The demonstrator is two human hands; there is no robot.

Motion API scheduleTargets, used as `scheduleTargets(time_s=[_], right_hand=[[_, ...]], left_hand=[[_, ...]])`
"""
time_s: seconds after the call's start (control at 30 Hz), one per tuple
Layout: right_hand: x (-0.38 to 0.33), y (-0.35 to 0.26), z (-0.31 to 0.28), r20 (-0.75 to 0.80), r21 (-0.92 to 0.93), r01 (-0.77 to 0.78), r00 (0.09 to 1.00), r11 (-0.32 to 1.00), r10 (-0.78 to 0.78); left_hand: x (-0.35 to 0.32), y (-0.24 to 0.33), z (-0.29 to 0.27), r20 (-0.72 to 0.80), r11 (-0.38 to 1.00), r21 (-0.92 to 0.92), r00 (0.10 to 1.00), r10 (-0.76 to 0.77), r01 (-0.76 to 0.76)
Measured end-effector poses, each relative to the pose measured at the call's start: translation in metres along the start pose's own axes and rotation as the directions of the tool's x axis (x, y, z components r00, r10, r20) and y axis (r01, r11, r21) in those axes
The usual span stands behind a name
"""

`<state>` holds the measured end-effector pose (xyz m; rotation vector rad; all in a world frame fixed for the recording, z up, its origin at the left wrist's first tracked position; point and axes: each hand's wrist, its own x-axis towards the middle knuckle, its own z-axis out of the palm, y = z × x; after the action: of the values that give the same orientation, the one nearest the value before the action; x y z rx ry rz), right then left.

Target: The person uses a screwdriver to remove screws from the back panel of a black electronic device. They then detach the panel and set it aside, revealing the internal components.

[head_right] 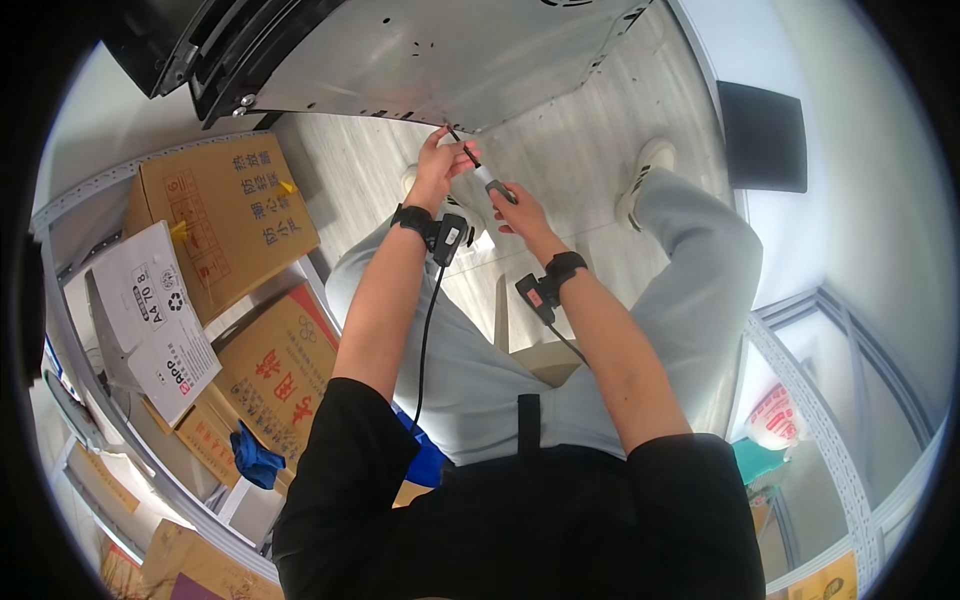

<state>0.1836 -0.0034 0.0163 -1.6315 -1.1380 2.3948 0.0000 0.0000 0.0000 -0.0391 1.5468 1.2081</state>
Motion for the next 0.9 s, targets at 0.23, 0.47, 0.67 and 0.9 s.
scheduleTargets(time_s=[0.23,0.47,0.67,0.9], right_hand=[[0.0004,0.0033,0.0024,0.062,0.042,0.0,0.998,0.999,-0.002],[-0.0015,0.0031,-0.0003,0.088,0.041,-0.024,0.996,0.999,0.02],[-0.0005,0.0069,0.0006,0.074,0.092,-0.007,0.997,0.996,0.001],[-0.0048,0.0019,0.0015,0.077,0.07,-0.021,0.997,0.997,0.015]], left_hand=[[-0.0018,0.0012,-0.0014,-0.019,1.0,0.028,1.0,0.011,-0.01],[-0.0023,0.0023,0.002,-0.023,1.0,0.027,1.0,0.007,-0.006],[-0.0029,0.002,0.0025,-0.009,0.999,0.034,1.0,0.021,-0.021],[-0.0046,0.0034,0.0031,-0.023,0.999,0.035,0.999,0.022,-0.022]])
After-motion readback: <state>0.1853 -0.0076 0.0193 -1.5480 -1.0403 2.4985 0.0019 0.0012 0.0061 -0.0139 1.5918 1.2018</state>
